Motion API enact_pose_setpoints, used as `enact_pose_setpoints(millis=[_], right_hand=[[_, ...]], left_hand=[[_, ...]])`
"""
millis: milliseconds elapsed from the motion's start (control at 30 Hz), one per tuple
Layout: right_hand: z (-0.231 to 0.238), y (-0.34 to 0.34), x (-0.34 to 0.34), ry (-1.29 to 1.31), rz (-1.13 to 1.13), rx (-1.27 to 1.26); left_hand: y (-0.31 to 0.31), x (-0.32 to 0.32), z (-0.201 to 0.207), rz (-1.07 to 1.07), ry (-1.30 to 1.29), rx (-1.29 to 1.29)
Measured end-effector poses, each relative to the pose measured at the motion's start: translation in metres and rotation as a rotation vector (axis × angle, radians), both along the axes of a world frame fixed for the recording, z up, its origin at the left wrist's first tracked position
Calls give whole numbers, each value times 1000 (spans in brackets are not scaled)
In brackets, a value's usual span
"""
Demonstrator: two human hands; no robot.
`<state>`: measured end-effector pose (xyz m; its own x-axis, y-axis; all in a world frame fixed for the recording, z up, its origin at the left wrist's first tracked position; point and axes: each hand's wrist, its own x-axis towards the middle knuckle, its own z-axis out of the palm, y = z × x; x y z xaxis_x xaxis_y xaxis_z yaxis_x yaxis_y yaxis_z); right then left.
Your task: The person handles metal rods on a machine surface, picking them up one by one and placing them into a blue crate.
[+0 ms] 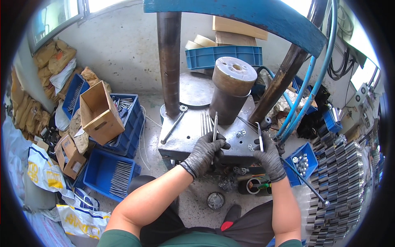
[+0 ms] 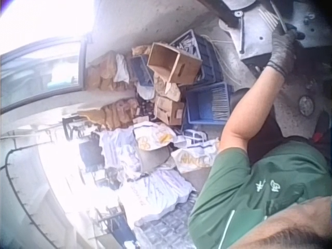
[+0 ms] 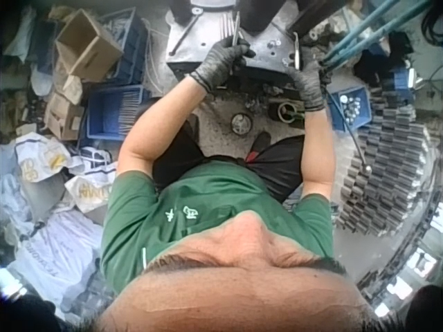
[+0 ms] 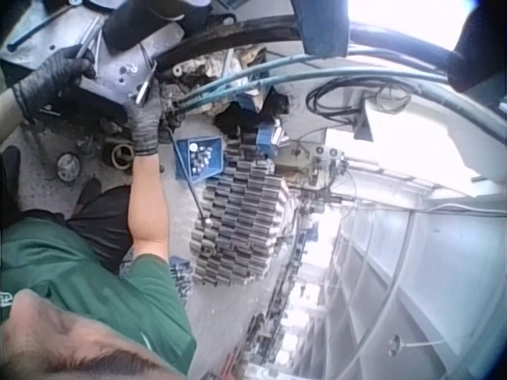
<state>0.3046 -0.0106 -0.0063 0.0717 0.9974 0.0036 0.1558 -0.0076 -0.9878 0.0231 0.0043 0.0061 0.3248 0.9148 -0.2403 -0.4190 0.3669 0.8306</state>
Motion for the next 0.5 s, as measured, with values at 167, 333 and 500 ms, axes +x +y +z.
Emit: enact_pose_setpoints(millis=[167,333,500], right_hand=[[39,-36,-45,-782,80,505],[50,-44,-59,-1052,143,738],[47,-43,-58,-1051,168,729]], left_hand=[[-2,2,6,18,-45,-62],[2,-1,-8,-25,-34,-87],[3,-1,-13,-24,-85,-77]])
